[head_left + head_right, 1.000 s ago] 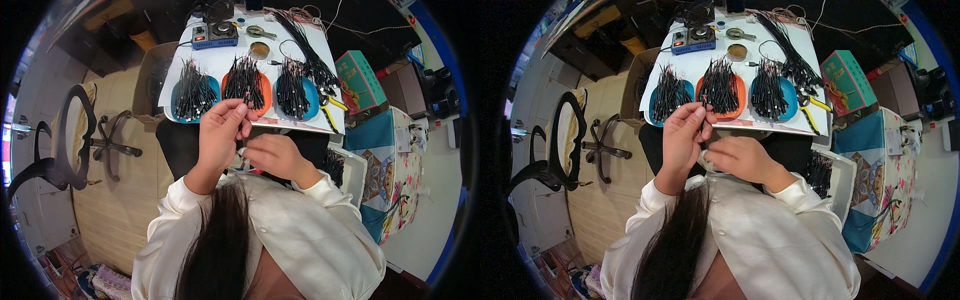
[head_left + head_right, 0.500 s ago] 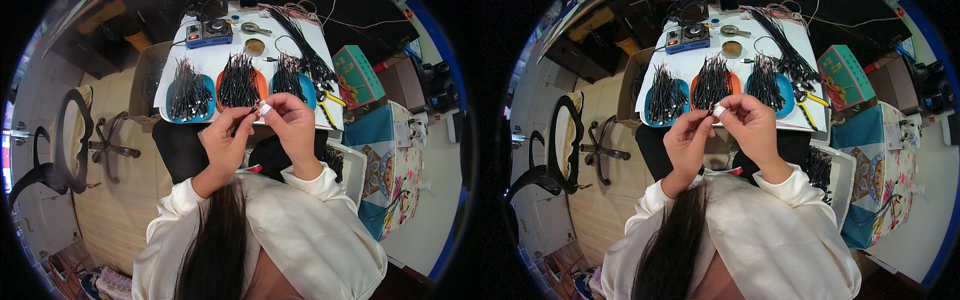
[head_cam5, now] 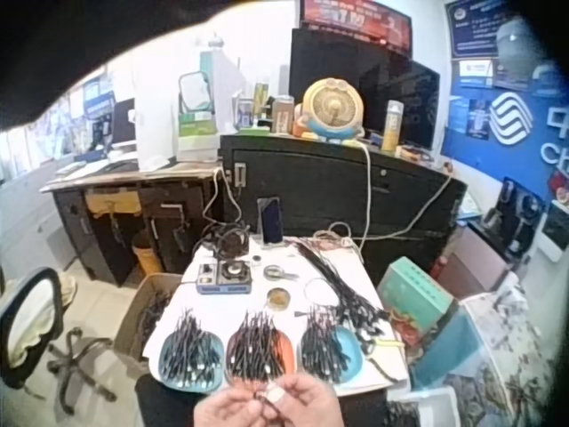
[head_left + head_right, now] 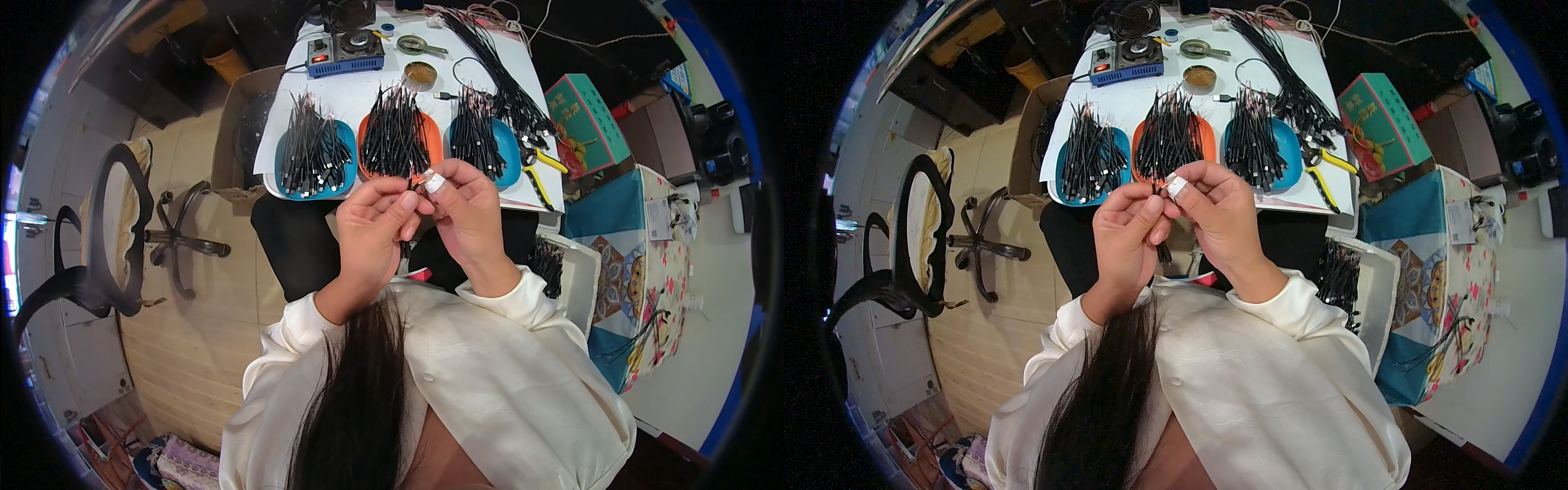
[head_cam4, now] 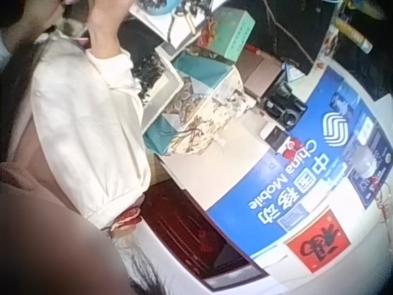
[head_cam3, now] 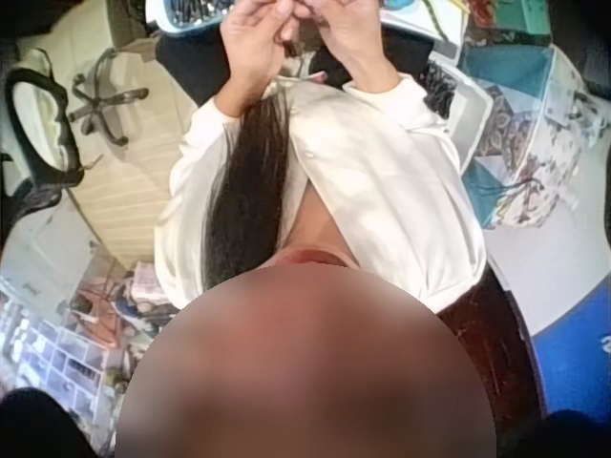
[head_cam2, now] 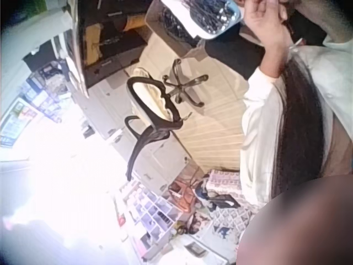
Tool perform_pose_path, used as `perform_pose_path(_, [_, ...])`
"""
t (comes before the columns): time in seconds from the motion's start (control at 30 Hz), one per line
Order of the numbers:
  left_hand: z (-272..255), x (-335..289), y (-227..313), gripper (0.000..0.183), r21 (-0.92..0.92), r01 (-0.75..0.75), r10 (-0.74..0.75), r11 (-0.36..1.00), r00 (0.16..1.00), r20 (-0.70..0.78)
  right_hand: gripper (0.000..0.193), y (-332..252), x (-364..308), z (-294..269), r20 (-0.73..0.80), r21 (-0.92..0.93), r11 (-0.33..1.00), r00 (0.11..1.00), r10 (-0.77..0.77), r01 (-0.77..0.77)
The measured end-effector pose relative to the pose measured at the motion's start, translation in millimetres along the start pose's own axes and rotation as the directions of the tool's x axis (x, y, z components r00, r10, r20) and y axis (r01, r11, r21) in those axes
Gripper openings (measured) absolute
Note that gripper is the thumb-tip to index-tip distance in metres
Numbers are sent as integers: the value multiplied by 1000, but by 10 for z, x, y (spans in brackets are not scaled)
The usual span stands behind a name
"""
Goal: The person repeatedly picks up black wires, strips the ends, and uses a soldering iron to tin the exposed conductors. Finished wires are placed into colored trays on the table.
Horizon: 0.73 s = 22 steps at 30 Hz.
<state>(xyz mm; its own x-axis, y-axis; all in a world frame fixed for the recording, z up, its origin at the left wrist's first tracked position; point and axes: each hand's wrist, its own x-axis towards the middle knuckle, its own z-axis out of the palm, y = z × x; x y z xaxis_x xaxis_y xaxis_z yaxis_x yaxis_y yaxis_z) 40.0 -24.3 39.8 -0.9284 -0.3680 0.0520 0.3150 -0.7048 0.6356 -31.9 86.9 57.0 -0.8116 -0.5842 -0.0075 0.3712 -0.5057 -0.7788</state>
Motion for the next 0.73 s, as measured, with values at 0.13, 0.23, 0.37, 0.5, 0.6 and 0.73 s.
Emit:
perform_pose_path(0.13, [19, -31, -26, 14, 162, -160, 164, 974, 986, -15, 11, -21, -4, -12, 93, 178, 965, 979, 179, -193])
perform_pose_path(0.23, [-4, -50, -1, 15, 169, -113, 110, 979, 994, 26, 12, -63, 19, -40, 195, 195, 931, 942, 273, -310])
perform_pose_path(0.37, [-121, -23, 146, 14, 64, 123, -130, 990, 984, 120, 19, -194, 47, -96, 225, -31, 961, 935, 275, -275])
perform_pose_path(0.5, [-111, -51, 138, 12, 95, 173, -182, 980, 979, 97, 23, -354, 115, -141, 279, -278, 958, 948, 153, -72])
perform_pose_path(0.6, [-117, -49, 122, 12, 116, 166, -179, 979, 976, 120, 15, -429, 138, -145, 316, -530, 843, 944, 97, 91])
perform_pose_path(0.73, [-129, -66, 113, 13, 148, 159, -182, 976, 971, 153, 16, -536, 177, -163, 282, -541, 836, 918, 280, -89])
